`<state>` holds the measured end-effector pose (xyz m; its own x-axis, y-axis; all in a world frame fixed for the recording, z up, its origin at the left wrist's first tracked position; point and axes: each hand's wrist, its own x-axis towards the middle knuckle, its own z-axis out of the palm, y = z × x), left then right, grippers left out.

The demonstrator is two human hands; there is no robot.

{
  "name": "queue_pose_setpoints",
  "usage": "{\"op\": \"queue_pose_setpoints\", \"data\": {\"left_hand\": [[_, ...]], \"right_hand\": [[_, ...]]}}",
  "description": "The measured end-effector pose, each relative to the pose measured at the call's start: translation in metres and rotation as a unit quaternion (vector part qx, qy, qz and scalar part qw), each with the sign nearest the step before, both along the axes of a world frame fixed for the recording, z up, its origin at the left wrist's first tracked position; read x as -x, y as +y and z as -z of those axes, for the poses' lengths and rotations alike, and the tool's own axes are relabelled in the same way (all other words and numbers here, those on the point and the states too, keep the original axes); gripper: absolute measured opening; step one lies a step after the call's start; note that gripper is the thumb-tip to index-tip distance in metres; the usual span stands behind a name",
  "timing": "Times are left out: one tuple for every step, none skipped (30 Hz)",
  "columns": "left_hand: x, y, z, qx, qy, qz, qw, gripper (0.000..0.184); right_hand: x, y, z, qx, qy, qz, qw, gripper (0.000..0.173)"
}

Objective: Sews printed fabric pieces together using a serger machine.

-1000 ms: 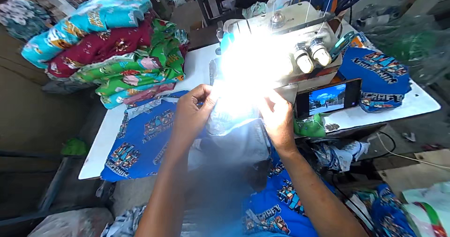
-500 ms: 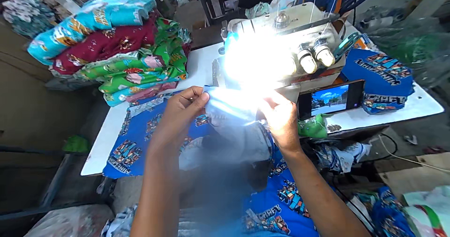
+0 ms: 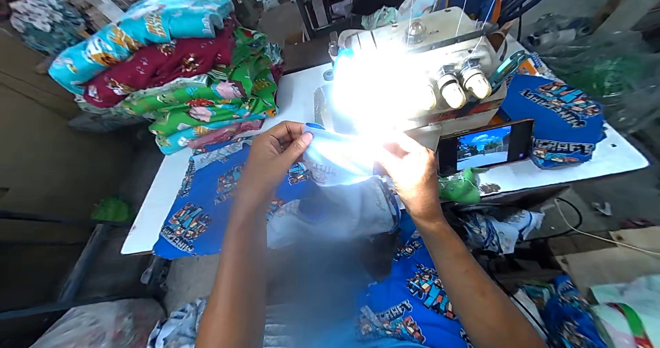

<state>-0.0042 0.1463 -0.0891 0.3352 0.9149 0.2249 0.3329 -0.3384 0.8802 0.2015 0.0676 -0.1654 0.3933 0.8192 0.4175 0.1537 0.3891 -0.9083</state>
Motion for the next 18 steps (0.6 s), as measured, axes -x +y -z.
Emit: {"op": "queue_pose_setpoints", "data": {"left_hand": [[0.000,0.002,0.001,-0.006,0.020,-0.010,1.000,0.007],[-0.001,0.005,0.004,-0.022,0.053,-0.024,0.998,0.009],[-0.002,0.008,0.007,-0.050,0.094,-0.039,0.994,0.013],[-0.004,0.010,0.009,-0.074,0.128,-0.043,0.988,0.017],[-0.008,0.011,0.010,-0.094,0.149,-0.037,0.984,0.020],[-0.013,0.011,0.010,-0.112,0.158,-0.028,0.981,0.021],[-0.018,0.010,0.011,-0.130,0.159,-0.018,0.979,0.022],[-0.023,0.010,0.011,-0.150,0.155,-0.007,0.977,0.024],[-0.029,0.010,0.012,-0.166,0.150,0.005,0.975,0.026],[-0.034,0.009,0.012,-0.176,0.147,0.020,0.973,0.029],[-0.038,0.008,0.012,-0.178,0.144,0.041,0.973,0.031],[-0.042,0.007,0.011,-0.175,0.141,0.073,0.972,0.033],[-0.045,0.008,0.010,-0.173,0.141,0.115,0.968,0.034],[-0.047,0.009,0.009,-0.176,0.145,0.159,0.961,0.032],[-0.049,0.011,0.007,-0.178,0.152,0.194,0.953,0.031],[-0.051,0.015,0.005,-0.179,0.159,0.211,0.948,0.031],[-0.052,0.018,0.004,-0.186,0.170,0.216,0.943,0.027],[-0.051,0.022,0.001,-0.196,0.184,0.218,0.938,0.024]], "right_hand": [[0.000,0.001,0.000,0.002,-0.008,0.003,1.000,0.022],[0.000,0.001,0.000,0.000,-0.014,0.006,1.000,0.021],[0.000,0.002,0.000,-0.006,-0.019,0.008,1.000,0.020],[0.000,0.003,0.001,-0.015,-0.025,0.008,1.000,0.019],[0.000,0.004,0.001,-0.024,-0.029,0.008,0.999,0.018],[0.000,0.004,0.001,-0.030,-0.032,0.009,0.999,0.016],[0.000,0.004,0.001,-0.034,-0.033,0.009,0.999,0.015],[0.001,0.003,0.001,-0.036,-0.032,0.008,0.999,0.014],[0.001,0.003,0.001,-0.038,-0.031,0.007,0.999,0.014],[0.001,0.003,0.001,-0.043,-0.029,0.005,0.999,0.014],[0.001,0.002,0.001,-0.046,-0.026,0.000,0.999,0.013],[0.001,0.002,0.000,-0.047,-0.024,-0.003,0.999,0.013],[0.001,0.001,-0.001,-0.047,-0.019,-0.005,0.999,0.013],[0.001,0.000,-0.002,-0.046,-0.015,-0.007,0.999,0.013],[0.000,-0.002,-0.003,-0.045,-0.011,-0.008,0.999,0.014],[-0.002,-0.003,-0.003,-0.048,-0.013,-0.006,0.999,0.015],[-0.003,-0.005,-0.002,-0.049,-0.022,0.002,0.999,0.017],[-0.005,-0.008,0.000,-0.045,-0.039,0.014,0.998,0.018]]}}
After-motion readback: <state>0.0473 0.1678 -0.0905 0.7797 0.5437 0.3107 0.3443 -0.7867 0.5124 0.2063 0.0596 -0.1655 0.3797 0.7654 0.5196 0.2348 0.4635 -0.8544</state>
